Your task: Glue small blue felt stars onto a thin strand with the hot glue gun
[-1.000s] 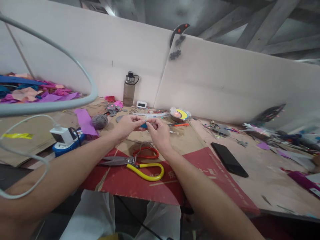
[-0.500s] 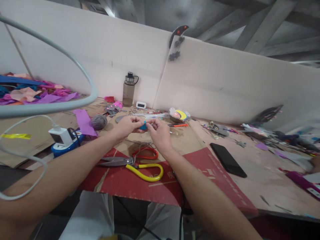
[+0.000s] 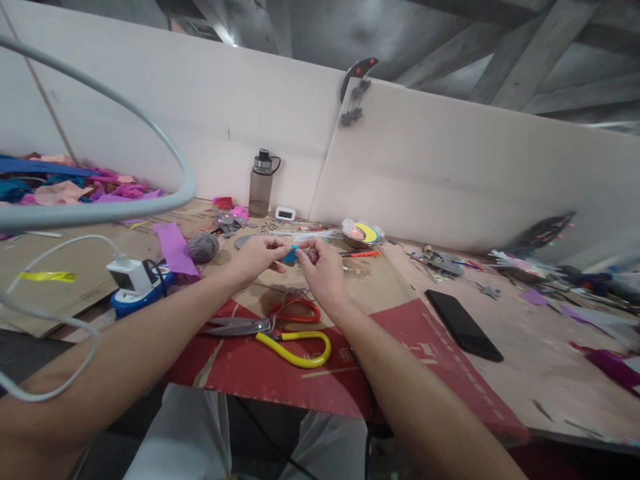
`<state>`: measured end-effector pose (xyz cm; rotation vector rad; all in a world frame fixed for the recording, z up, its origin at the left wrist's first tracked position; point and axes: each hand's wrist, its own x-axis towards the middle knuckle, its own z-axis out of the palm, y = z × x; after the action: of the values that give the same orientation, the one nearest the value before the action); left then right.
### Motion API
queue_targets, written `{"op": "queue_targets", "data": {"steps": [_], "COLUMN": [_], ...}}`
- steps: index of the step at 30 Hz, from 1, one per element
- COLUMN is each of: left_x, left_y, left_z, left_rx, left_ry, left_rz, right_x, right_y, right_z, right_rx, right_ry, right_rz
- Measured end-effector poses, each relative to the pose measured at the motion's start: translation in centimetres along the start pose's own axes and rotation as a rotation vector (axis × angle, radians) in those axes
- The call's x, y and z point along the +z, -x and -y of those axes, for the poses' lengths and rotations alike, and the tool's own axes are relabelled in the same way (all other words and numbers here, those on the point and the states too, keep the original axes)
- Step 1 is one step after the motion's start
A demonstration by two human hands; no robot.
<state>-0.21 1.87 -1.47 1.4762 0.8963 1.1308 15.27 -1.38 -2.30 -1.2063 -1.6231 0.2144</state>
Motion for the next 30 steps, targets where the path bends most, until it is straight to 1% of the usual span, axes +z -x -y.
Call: {"op": "queue_targets", "data": {"steps": [3, 7, 11, 16, 21, 26, 30], "left_x": [0.34, 0.58, 0.66, 0.68, 0.66, 0.65, 0.74], "left_y": [-0.15, -0.17, -0.14, -0.19, 0.02, 0.16, -0.07], "left_z": [0.39, 0.55, 0.54, 0.72, 0.50, 0.23, 0.23], "left_rx": [0.024, 0.031, 0.034, 0.041, 0.042, -0.001, -0.087], "left_ry": [0.104, 0.190, 0.219, 0.210, 0.201, 0.225, 0.314], "left_rz": [-0.056, -0.070, -0.058, -0.027, 0.001, 0.042, 0.055], "right_x": [0.29, 0.69, 0.84, 0.72, 0.60, 0.48, 0.45], "right_y": [0.16, 0.27, 0.17, -0.02, -0.15, -0.28, -0.48], "right_z": [0.02, 0.09, 0.03, 0.01, 0.04, 0.15, 0.15], "right_rx": [-0.003, 0.040, 0.116, 0.162, 0.218, 0.240, 0.264], "right_ry": [-0.026, -0.093, -0.167, -0.196, -0.290, -0.318, -0.332], "right_rz": [0.013, 0.031, 0.005, -0.018, -0.025, 0.043, 0.013]}}
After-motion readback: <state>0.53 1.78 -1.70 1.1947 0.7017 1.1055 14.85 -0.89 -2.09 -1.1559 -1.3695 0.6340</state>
